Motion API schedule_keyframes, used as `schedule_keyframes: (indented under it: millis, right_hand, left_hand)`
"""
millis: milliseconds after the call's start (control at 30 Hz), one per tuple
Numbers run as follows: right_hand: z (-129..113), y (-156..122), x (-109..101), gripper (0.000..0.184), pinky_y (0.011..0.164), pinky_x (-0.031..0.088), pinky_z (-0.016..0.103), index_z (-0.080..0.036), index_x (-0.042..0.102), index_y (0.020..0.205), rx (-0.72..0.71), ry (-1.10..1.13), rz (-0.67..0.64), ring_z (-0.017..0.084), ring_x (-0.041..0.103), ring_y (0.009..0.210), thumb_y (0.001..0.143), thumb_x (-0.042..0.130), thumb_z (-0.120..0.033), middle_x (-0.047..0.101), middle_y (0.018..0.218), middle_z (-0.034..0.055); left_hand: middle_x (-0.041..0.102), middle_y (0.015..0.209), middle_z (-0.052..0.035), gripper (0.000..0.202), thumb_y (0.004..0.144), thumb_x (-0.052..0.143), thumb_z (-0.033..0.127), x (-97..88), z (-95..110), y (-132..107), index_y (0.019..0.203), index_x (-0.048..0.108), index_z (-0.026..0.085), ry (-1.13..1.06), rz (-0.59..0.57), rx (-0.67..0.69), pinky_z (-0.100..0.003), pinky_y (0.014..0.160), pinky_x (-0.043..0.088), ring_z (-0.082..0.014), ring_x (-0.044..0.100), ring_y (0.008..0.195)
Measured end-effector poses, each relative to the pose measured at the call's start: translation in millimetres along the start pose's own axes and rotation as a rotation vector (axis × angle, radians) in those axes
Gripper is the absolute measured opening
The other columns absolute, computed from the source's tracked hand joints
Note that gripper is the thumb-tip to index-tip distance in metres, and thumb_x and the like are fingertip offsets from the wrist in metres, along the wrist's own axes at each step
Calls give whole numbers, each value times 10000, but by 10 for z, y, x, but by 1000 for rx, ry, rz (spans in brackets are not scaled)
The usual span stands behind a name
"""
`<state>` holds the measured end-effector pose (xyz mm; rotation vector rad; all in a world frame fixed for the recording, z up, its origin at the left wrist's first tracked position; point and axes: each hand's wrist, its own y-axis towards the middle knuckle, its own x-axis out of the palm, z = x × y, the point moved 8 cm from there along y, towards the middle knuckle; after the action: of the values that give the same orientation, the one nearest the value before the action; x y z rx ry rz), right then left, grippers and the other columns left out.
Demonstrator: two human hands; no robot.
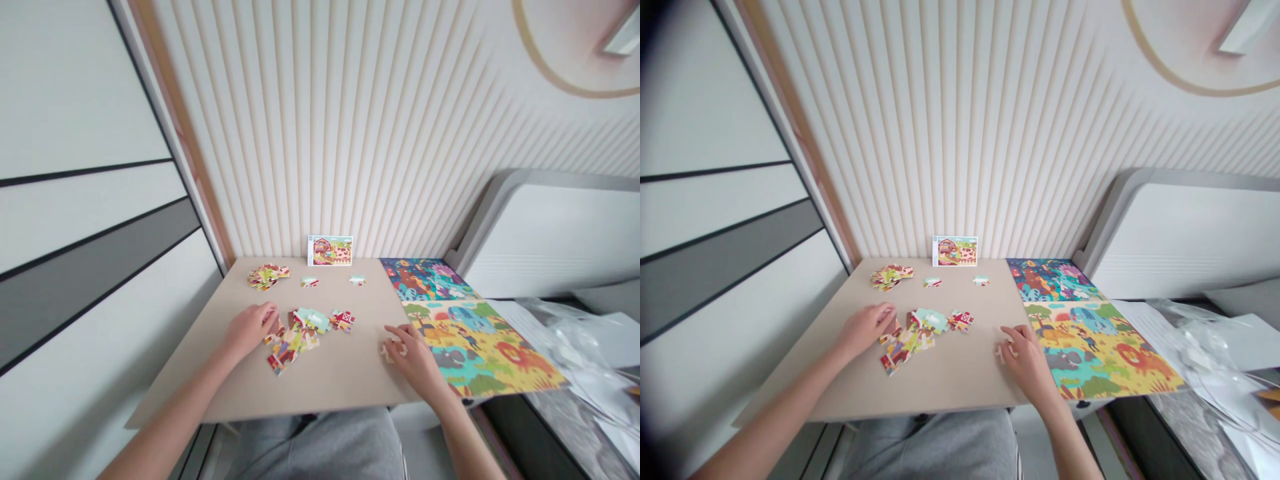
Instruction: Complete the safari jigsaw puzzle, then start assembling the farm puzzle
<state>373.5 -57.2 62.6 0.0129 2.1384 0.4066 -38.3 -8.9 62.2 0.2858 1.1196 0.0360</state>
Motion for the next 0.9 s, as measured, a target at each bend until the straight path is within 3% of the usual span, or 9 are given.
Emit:
schedule_keyframes:
  millis: [167, 267, 400, 533, 633, 733, 800, 900]
  right_hand:
    - [-729, 358, 381, 316, 947, 431, 379, -244, 687, 1195, -160, -68, -141, 262, 595, 1051, 908, 563, -286, 643, 1092, 115]
    - [-938, 673, 607, 289, 917, 422, 400, -221, 722, 1084, -150, -173, -225, 297, 592, 1044, 857, 671, -392, 653, 1073, 144]
    - [-912, 989, 819, 355, 875, 428, 385, -182, 722, 987, -103, -214, -326, 306, 605, 1027, 727, 794, -413, 661, 1058, 154]
    - [-755, 1091, 917, 498, 798, 443, 322, -178, 651, 1069, -97, -5, -340, 243, 623, 938, 653, 824, -391, 674, 1038, 98]
    - [-592, 1125, 900, 472, 710, 445, 307, -196, 591, 1124, -34, 175, -270, 205, 626, 795, 730, 744, -406, 690, 936, 48]
    - [-511, 1178, 793, 433, 702, 453, 330, -199, 607, 1144, 13, 251, -122, 213, 626, 751, 770, 693, -402, 696, 868, 50]
    - [-560, 1198, 747, 463, 724, 470, 347, -186, 632, 1165, 10, 334, -46, 217, 632, 766, 777, 690, -431, 705, 900, 69]
    - [-783, 1163, 874, 530, 722, 499, 352, -159, 647, 1197, -31, 543, -106, 210, 640, 756, 794, 684, -502, 714, 930, 71]
  left_hand:
    - [628, 1232, -150, 362, 969, 466, 343, -87, 134, -129, 1270, 605, 199, 209, 155, 81, -442, 984, 439, -307, 578, 1141]
    - [593, 1303, -142, 404, 955, 510, 400, -70, 173, -313, 1308, 589, 219, 179, 144, 68, -453, 1015, 437, -306, 550, 1199]
    - [573, 1357, -115, 482, 943, 546, 422, 15, 143, -620, 1390, 525, 242, 86, 135, 32, -458, 1079, 415, -288, 525, 1262]
    - [563, 1379, -87, 366, 956, 522, 326, 30, 75, -749, 1311, 580, 258, -23, 197, 1, -461, 1118, 395, -262, 512, 1291]
    - [609, 1290, -79, 265, 930, 548, 266, 8, 65, -740, 1180, 634, 251, -104, 218, -14, -460, 1095, 420, -256, 550, 1237]
    - [618, 1211, -80, 312, 893, 593, 248, -33, 53, -735, 1206, 602, 248, -183, 237, -43, -457, 1042, 465, -254, 592, 1150]
    - [600, 1199, -86, 382, 869, 621, 250, -84, 5, -757, 1249, 574, 247, -209, 286, -86, -460, 1022, 481, -261, 598, 1131]
    - [596, 1178, -96, 386, 864, 631, 293, -187, -115, -820, 1243, 577, 238, -204, 413, -165, -464, 1012, 488, -276, 606, 1116]
